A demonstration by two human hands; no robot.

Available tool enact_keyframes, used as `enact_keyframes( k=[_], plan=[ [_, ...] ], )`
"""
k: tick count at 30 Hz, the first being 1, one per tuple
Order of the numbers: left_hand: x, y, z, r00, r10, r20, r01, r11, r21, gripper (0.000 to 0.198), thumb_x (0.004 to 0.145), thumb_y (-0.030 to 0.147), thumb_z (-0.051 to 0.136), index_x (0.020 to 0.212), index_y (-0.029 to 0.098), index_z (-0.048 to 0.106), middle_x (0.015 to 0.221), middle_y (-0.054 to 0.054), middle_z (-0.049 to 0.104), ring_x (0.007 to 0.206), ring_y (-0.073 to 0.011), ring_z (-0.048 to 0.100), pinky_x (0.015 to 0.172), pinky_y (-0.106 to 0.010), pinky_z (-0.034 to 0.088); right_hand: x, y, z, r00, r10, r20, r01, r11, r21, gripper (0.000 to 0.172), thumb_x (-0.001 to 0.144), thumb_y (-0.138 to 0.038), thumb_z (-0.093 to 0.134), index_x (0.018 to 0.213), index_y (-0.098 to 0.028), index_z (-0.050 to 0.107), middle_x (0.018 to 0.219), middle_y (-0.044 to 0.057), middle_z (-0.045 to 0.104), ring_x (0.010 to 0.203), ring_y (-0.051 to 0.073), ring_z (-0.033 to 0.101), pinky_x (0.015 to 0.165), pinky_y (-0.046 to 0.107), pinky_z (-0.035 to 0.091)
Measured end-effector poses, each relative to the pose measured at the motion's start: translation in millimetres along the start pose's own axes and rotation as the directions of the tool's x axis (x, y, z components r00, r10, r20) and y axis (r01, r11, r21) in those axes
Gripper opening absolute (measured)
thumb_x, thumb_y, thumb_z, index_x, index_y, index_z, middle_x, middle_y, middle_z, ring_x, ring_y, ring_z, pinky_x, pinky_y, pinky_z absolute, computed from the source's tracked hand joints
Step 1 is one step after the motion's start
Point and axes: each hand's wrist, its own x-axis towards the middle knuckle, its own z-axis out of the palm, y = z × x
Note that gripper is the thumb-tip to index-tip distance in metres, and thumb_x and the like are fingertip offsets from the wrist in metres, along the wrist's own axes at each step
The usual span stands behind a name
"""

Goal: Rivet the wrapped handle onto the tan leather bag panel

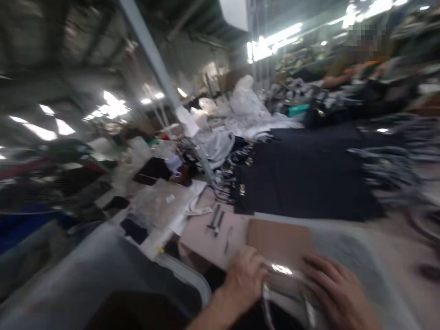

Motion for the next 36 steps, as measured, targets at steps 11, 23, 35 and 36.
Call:
enact_keyframes(
  k=[11,23,35,36],
  plan=[
    [-2.0,-8.2,3.8,0.912,0.35,0.212,-0.408,0.736,0.54,0.018,0.097,0.01,0.044,0.097,0.015,0.06,0.088,-0.008,0.055,0.083,-0.0246,0.051,0.073,-0.037,0.046,-22.5,-22.0,-23.9,0.931,0.232,0.283,-0.25,0.968,0.029,0.018,0.1,-0.026,0.05,0.102,-0.02,0.067,0.105,0.008,0.063,0.099,0.026,0.048,0.09,0.045,0.04],
    [-15.6,-42.4,5.7,0.837,0.547,-0.007,-0.503,0.775,0.383,0.037,0.088,-0.003,0.038,0.108,0.016,0.062,0.107,-0.011,0.066,0.106,-0.0244,0.06,0.095,-0.039,0.054,-24.9,-24.9,-25.5,0.913,0.159,0.376,-0.166,0.986,-0.015,0.032,0.095,-0.012,0.046,0.119,-0.02,0.067,0.105,0.01,0.061,0.096,0.026,0.044,0.086,0.042,0.038],
    [-12.0,-63.5,7.0,0.743,0.638,-0.203,-0.616,0.77,0.164,0.035,0.087,-0.004,0.043,0.1,0.018,0.066,0.105,-0.009,0.069,0.109,-0.0213,0.064,0.093,-0.038,0.059,-12.7,-14.5,-37.9,0.901,0.081,0.425,-0.22,0.931,0.29,0.025,0.091,-0.012,0.043,0.084,-0.021,0.066,0.094,0.006,0.064,0.089,0.022,0.048,0.086,0.042,0.032],
    [-12.5,-64.3,7.3,0.75,0.631,-0.199,-0.613,0.776,0.149,0.035,0.087,-0.004,0.043,0.1,0.018,0.067,0.106,-0.009,0.069,0.11,-0.0215,0.064,0.094,-0.039,0.059,-11.9,-13.7,-38.6,0.895,0.069,0.44,-0.221,0.927,0.303,0.025,0.091,-0.013,0.043,0.083,-0.021,0.065,0.094,0.006,0.064,0.089,0.022,0.048,0.087,0.042,0.032]
  ],
)
